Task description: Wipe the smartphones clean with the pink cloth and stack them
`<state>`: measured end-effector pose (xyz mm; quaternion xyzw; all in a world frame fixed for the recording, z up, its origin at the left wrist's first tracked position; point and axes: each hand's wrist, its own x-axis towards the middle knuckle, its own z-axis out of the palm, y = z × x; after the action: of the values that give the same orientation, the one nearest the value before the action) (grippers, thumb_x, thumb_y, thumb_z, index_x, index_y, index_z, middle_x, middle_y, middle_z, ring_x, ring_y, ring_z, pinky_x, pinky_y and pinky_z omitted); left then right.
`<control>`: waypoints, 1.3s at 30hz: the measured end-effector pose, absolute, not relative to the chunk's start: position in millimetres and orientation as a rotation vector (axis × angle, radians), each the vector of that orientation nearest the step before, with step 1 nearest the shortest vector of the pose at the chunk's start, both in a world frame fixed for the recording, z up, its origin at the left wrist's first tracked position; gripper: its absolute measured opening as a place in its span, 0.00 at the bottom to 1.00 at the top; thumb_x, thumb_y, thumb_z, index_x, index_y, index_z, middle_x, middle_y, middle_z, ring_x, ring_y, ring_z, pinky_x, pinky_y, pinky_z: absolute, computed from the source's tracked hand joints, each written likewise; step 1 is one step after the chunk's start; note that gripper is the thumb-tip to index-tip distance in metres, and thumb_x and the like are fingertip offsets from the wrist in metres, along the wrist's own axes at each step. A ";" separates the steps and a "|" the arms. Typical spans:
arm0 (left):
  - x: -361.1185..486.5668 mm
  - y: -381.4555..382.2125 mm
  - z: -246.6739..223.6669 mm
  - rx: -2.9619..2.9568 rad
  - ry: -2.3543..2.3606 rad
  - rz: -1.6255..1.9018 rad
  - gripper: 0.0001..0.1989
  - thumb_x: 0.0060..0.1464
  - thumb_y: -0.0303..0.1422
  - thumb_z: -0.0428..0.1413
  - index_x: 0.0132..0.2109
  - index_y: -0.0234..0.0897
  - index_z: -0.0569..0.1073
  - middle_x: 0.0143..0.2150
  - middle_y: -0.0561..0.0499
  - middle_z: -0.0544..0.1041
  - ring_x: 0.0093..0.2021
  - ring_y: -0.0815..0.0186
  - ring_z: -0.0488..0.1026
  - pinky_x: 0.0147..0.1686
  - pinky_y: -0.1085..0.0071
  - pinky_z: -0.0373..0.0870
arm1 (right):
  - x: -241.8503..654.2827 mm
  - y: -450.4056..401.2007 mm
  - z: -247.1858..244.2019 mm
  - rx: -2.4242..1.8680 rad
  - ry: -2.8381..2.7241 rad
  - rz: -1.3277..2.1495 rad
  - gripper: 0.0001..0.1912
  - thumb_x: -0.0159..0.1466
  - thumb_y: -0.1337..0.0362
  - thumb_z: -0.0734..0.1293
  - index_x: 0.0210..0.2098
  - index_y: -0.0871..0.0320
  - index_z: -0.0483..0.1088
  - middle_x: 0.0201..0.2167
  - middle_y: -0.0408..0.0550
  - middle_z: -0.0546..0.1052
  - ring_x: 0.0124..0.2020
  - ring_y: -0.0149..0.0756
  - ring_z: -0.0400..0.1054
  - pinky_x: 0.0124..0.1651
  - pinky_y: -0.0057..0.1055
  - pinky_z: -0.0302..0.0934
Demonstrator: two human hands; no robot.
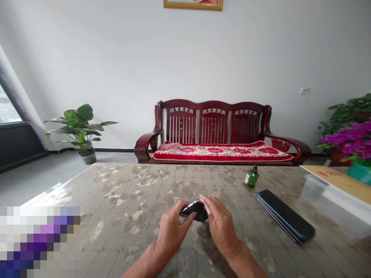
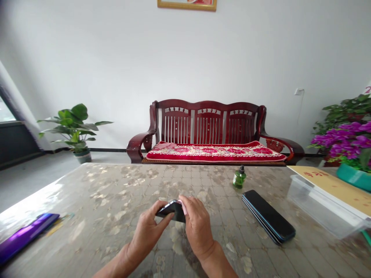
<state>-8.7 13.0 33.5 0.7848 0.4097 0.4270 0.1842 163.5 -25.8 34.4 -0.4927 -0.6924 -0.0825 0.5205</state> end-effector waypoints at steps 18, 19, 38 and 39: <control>-17.4 18.6 26.9 2.394 1.356 0.879 0.06 0.60 0.36 0.54 0.37 0.44 0.75 0.34 0.55 0.79 0.35 0.66 0.78 0.32 0.76 0.65 | 198.6 -13.6 8.5 -1.355 -1.751 -0.546 0.21 0.70 0.73 0.54 0.57 0.55 0.69 0.50 0.51 0.77 0.53 0.42 0.71 0.61 0.52 0.60; -17.0 18.7 26.3 2.379 1.363 0.877 0.06 0.60 0.36 0.54 0.37 0.43 0.75 0.33 0.55 0.79 0.35 0.66 0.78 0.32 0.76 0.65 | 193.8 -15.2 9.1 -1.344 -1.754 -0.540 0.21 0.70 0.73 0.54 0.58 0.55 0.67 0.51 0.50 0.77 0.54 0.41 0.70 0.62 0.51 0.60; -16.1 21.4 15.0 2.259 1.405 0.858 0.09 0.61 0.37 0.52 0.40 0.42 0.75 0.33 0.54 0.80 0.35 0.64 0.78 0.32 0.75 0.65 | 192.4 -0.7 -3.2 -1.553 -1.336 0.171 0.23 0.66 0.66 0.53 0.54 0.56 0.72 0.51 0.50 0.77 0.53 0.38 0.71 0.56 0.35 0.65; -15.9 20.0 14.2 2.267 1.400 0.849 0.08 0.62 0.37 0.52 0.41 0.42 0.75 0.33 0.54 0.80 0.35 0.64 0.78 0.33 0.76 0.65 | 192.4 0.4 -3.0 -1.555 -1.301 0.228 0.23 0.66 0.64 0.53 0.53 0.57 0.73 0.50 0.51 0.78 0.52 0.39 0.72 0.55 0.36 0.66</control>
<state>-15.9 20.0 14.2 0.7987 0.4932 0.2989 0.1716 192.4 0.4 -3.0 -0.6496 -0.5435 0.0951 0.5230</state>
